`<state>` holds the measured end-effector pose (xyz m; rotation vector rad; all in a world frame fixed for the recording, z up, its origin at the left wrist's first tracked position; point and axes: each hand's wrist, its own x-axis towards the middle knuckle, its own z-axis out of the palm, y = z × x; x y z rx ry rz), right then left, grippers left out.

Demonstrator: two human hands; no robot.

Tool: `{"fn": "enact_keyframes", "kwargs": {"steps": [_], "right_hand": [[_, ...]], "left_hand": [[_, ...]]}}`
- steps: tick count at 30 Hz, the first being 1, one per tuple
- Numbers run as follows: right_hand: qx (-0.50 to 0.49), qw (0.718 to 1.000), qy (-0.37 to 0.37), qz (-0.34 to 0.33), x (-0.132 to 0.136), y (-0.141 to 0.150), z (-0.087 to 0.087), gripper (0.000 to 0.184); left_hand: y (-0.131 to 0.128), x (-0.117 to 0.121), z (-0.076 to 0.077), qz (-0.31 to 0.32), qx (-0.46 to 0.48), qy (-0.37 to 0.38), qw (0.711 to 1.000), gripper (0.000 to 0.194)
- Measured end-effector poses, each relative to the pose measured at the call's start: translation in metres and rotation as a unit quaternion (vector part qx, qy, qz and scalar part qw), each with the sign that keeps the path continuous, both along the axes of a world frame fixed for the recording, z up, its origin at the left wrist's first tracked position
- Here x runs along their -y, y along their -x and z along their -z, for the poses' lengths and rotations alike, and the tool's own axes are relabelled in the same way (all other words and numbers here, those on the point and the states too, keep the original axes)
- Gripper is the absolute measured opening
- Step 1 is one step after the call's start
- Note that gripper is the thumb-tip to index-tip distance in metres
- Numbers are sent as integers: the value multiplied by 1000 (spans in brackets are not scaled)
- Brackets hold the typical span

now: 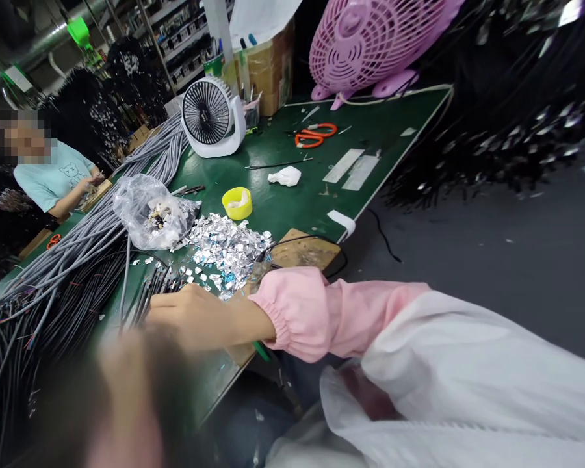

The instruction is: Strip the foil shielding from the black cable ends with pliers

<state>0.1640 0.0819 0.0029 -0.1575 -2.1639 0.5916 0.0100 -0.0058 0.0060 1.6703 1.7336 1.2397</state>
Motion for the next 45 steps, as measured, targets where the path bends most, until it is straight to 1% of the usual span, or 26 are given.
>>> {"fn": "enact_keyframes", "kwargs": {"steps": [1,2,4,6,7,9,12,13,14,16,18,20,21,23,24,25,26,27,29,31,33,36,39,41,43,45], "right_hand": [[7,1000,-2,-14,-1,-1,-1,17],[5,999,13,-34,-2,-1,-2,15],[-13,995,71,-73,-3,0,-5,11],[-30,989,117,-89,-4,1,-9,11],[-37,987,129,-85,-5,0,-11,11],[-58,987,141,-43,-9,-1,-14,15],[-104,978,164,76,-15,-3,-16,22],[-110,974,169,104,-17,-3,-15,24],[-103,975,167,108,-17,-3,-14,25],[-64,986,142,66,-14,0,-9,23],[-22,995,95,9,-10,5,-3,16],[-10,998,57,-22,-7,7,-1,11],[-18,998,52,-29,-6,7,-2,11],[-59,995,80,-8,-8,4,-6,18],[-88,990,107,25,-10,2,-9,23],[-116,981,137,73,-11,0,-13,29],[-137,971,160,117,-13,-2,-15,33],[-143,963,175,144,-14,-3,-17,32],[-127,966,182,130,-14,-3,-18,24],[-93,977,169,85,-11,0,-14,11],[-77,985,146,59,-7,3,-8,8],[-102,990,87,51,-5,6,1,10],[-121,991,-2,64,-4,6,5,15],[-111,990,-53,69,-3,6,6,16],[-93,992,-69,52,-1,6,6,15],[-88,995,-36,30,0,6,5,14]], "left_hand": [[0,0,-1,8,4,12,1000,39],[1,-1,-2,17,9,23,1000,42],[1,-2,-4,31,17,41,999,46],[1,-2,-6,37,24,49,998,47],[1,-2,-6,37,27,49,998,48],[1,-2,-6,31,32,44,998,48],[1,-1,-5,15,39,28,999,47],[0,-1,-5,9,40,21,999,47],[0,-2,-5,4,38,13,999,47],[-1,-2,-5,4,30,1,1000,47],[-2,-3,-5,18,22,-2,1000,47],[-3,-4,-4,32,14,-1,999,47],[-2,-4,-4,32,11,-3,999,47],[-1,-5,-3,22,11,-8,1000,47],[0,-5,-2,17,17,-7,1000,47],[1,-4,0,14,27,-6,1000,47],[1,-4,1,10,39,-3,999,46],[2,-4,2,7,49,-1,999,44],[3,-4,4,-4,61,-1,998,41],[3,-4,5,-20,60,-8,998,39],[3,-4,6,-26,56,-11,998,39],[1,-4,6,-29,54,-7,998,40],[0,-4,6,-37,73,-1,997,40],[-1,-4,6,-46,85,-1,995,37],[-2,-4,4,-56,88,-9,995,34],[-4,-4,1,-65,81,-26,994,31]]}}
